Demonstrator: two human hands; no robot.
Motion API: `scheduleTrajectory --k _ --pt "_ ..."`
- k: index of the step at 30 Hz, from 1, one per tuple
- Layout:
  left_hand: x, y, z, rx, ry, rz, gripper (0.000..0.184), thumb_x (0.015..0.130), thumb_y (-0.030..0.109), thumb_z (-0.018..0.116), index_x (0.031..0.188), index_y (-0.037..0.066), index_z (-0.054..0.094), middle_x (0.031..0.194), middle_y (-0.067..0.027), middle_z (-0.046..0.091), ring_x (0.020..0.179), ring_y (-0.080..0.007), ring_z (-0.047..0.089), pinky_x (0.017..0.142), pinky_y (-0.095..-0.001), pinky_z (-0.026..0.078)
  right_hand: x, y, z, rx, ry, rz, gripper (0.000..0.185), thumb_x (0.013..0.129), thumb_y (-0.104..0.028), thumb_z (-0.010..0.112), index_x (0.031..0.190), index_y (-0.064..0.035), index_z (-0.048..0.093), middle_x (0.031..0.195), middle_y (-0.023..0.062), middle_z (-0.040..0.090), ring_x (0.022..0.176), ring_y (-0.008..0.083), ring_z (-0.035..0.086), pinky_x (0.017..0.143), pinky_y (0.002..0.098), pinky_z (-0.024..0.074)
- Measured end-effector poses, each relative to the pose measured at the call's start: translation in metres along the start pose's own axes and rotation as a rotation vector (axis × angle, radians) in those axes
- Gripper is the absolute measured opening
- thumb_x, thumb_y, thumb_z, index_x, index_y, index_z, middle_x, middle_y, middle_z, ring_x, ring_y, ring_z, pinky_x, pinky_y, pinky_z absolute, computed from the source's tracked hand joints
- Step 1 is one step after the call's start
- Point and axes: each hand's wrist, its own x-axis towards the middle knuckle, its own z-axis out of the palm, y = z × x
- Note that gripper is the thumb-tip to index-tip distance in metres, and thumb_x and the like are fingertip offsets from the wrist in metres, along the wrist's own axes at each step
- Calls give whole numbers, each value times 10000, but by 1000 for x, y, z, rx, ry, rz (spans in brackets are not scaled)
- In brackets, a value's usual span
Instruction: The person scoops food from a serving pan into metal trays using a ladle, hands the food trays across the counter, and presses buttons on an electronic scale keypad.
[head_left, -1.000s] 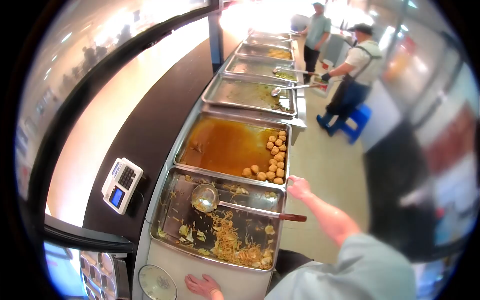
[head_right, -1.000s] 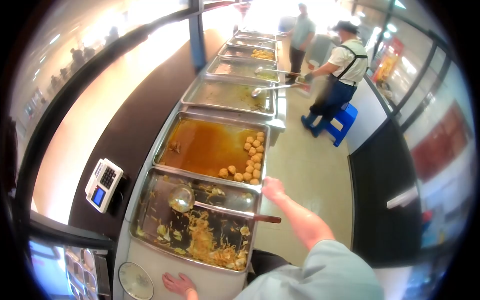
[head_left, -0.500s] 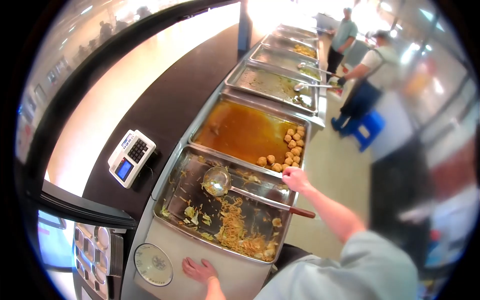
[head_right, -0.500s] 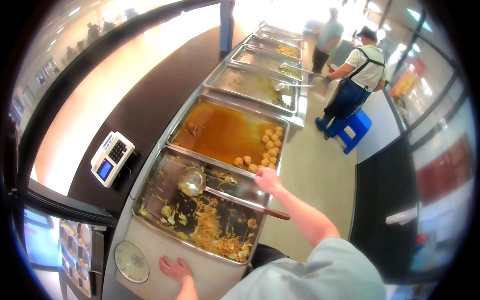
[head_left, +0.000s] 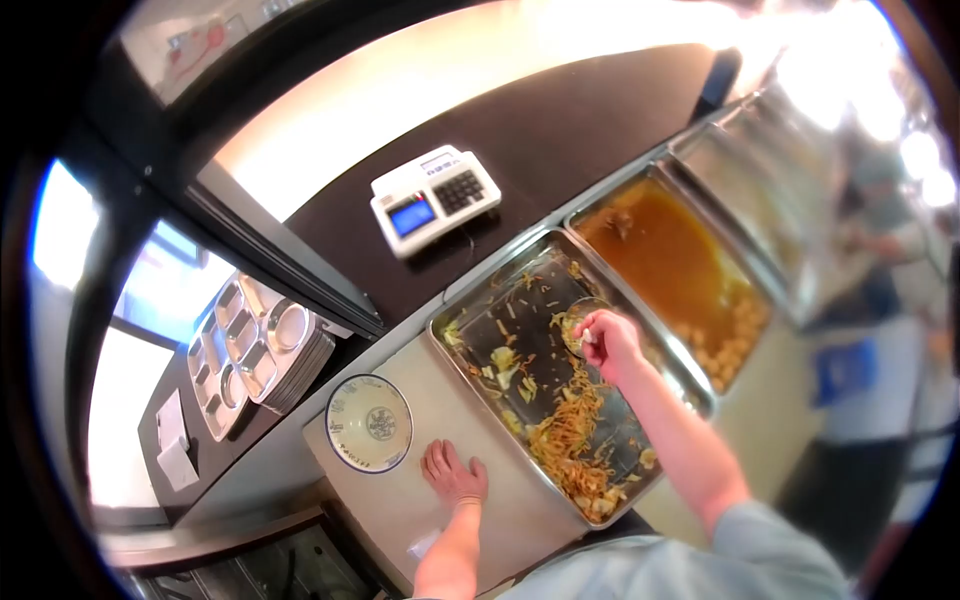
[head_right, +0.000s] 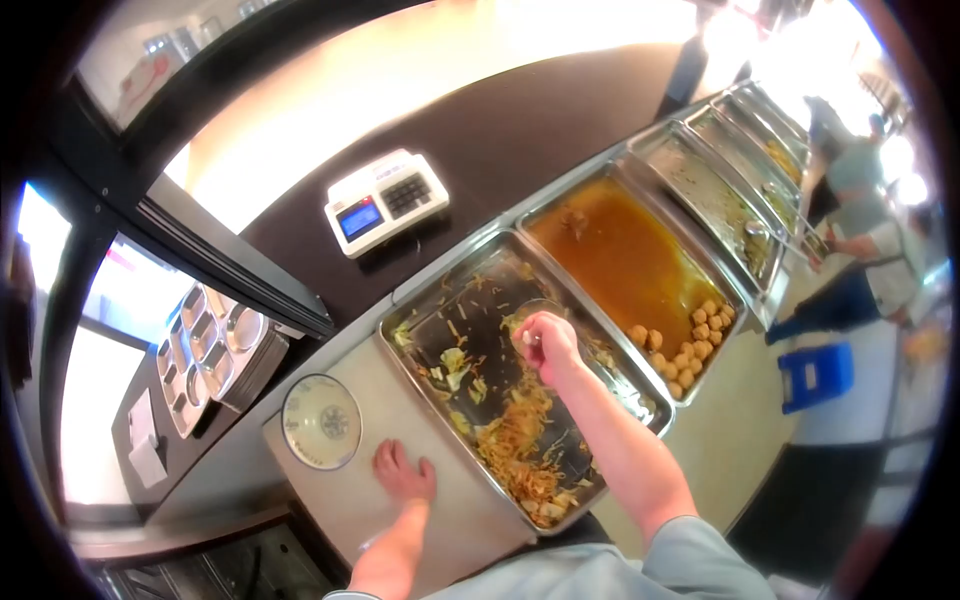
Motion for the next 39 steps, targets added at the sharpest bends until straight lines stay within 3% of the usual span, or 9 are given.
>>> scheduleTrajectory --k 7,12,16,19,22,25,29,39 --pt "4 -3 1 -35 -40 -19 691 726 280 697 1311 -35 511 1400 -203 453 1376 -374 354 1186 -561 235 79 -32 74 -66 -168 -29 195 738 19 458 867 -30 596 732 121 586 467 141 446 393 262 282" --pt "5 -5 2 -63 -50 -47 713 718 299 702 1316 -38 510 1407 -205 447 1381 -375 349 1183 -565 237 128 -58 130 -144 -190 -83 75 869 -60 637 922 -19 604 740 70 586 479 109 474 374 246 288" --pt "6 -7 4 -42 -69 -61 714 724 307 697 1319 -38 508 1417 -205 437 1381 -378 352 1183 -574 239 161 -72 163 -435 -213 -274 121 864 11 577 976 -10 619 726 58 581 479 96 476 370 248 285" --pt "5 -8 6 -36 -87 -80 712 727 310 693 1321 -35 508 1420 -206 434 1383 -382 354 1180 -582 243 203 -73 169 -790 -169 -593 258 855 -46 591 1092 -20 692 810 94 675 665 181 641 587 316 509" --pt "5 -10 8 -55 -89 -89 708 726 313 688 1319 -31 514 1419 -206 436 1385 -386 355 1177 -590 246 211 -80 176 -1154 -43 -764 322 877 -127 579 1169 -100 713 944 132 733 873 267 698 806 370 539" --pt "5 -9 9 -53 -95 -95 705 722 322 684 1312 -28 520 1417 -205 439 1383 -388 358 1174 -595 247 209 -84 185 -1273 -59 -772 333 895 -174 554 1187 -155 714 1055 144 728 984 328 682 882 414 522" --pt "5 -11 9 -47 -112 -104 708 718 335 678 1307 -26 524 1407 -206 444 1375 -389 364 1168 -599 249 225 -83 196 -1363 -58 -979 357 879 -188 525 1176 -171 724 1099 138 719 1027 323 673 910 428 521" --pt "8 -10 5 -59 -111 -107 712 680 295 693 1290 -31 524 1376 -209 443 1344 -392 380 1153 -578 277 235 -100 236 -1627 -30 -903 369 870 -202 493 1128 -206 756 1053 135 733 1019 318 685 946 425 518"
